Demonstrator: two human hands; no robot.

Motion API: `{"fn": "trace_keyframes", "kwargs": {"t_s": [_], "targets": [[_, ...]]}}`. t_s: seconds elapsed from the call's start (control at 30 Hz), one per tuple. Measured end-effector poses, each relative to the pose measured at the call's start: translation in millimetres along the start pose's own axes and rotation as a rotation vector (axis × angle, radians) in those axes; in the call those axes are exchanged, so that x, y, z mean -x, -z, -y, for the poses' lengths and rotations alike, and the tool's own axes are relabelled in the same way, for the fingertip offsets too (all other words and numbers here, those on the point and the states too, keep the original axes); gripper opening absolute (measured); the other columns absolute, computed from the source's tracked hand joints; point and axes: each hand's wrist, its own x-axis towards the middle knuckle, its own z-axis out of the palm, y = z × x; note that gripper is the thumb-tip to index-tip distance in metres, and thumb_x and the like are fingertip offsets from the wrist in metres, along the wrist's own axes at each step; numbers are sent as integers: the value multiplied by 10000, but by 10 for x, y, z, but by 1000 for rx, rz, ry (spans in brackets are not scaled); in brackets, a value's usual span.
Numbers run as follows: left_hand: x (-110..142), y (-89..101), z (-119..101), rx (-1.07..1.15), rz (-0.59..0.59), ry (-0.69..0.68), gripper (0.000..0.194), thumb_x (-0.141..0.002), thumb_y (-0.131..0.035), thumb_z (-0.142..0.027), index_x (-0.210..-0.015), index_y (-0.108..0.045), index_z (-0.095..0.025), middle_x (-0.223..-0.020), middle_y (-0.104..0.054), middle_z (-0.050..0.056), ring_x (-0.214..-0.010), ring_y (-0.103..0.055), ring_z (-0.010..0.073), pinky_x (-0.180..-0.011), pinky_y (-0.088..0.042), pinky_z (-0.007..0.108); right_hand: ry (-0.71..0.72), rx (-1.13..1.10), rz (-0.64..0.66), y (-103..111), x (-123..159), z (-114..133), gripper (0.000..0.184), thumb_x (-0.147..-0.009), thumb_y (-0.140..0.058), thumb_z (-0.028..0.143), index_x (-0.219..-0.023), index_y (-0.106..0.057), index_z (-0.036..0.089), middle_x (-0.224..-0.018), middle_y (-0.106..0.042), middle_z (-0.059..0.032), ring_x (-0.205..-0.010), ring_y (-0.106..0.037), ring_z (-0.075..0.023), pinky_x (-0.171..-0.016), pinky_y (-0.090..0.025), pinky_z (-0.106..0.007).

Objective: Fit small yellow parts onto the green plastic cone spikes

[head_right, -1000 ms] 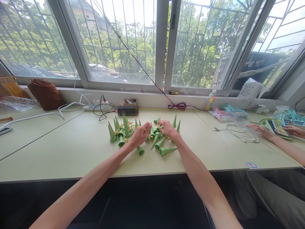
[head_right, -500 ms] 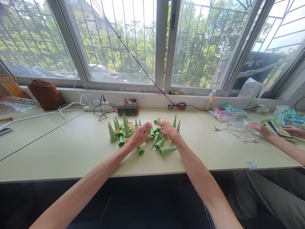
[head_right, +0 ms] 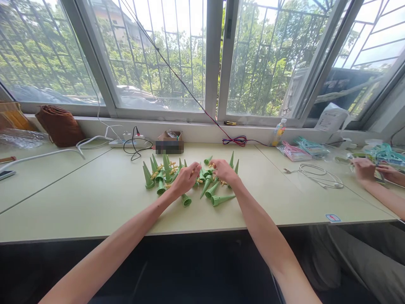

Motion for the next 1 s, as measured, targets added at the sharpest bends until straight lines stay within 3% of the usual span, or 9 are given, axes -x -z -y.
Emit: {"fn": "trace_keyframes", "kwargs": {"t_s": [0.13, 0.3, 0.57, 0.77, 1.0], "targets": [[-3, -5, 0, -2, -1, 5, 376, -986, -264, -448, -873, -524, -201, -650, -581, -3, -520, -480, 119, -556, -342, 224, -5, 41, -28, 21, -10, -22, 225, -778, -627, 80, -986, -663, 157, -840, -704, -48, -740, -606, -137, -700, -432, -219], [-4, -6, -5, 1, -5, 6, 374, -987, -264, -442, -865, -525, -204, -646, -580, -4, -513, -473, 117, -552, -337, 224, 23, 75, 33, 48, 3, -26, 213, -721, -694, 129, -928, -673, 174, -757, -710, -12, -728, -612, -143, -683, -403, -224], [-4, 9, -23, 18, 9, 5, 359, -988, -268, -436, -857, -508, -202, -643, -570, -6, -510, -464, 114, -546, -328, 227, 54, 30, 147, 79, 18, -30, 318, -645, -697, 82, -943, -640, 178, -744, -719, 9, -758, -633, -156, -680, -419, -214], [-3, 11, -26, 12, 2, 8, 360, -987, -275, -433, -838, -505, -200, -635, -570, -10, -495, -449, 107, -539, -323, 223, 28, 58, 162, 72, 37, 42, 218, -618, -681, 64, -798, -618, 168, -755, -700, -1, -742, -614, -149, -638, -409, -202], [-6, -6, -4, 19, -2, -3, 350, -987, -272, -435, -848, -495, -204, -626, -559, -20, -496, -442, 106, -548, -318, 223, 28, 90, 154, 56, 34, 58, 143, -683, -637, 65, -787, -608, 160, -797, -679, -23, -752, -596, -142, -643, -399, -203]]}}
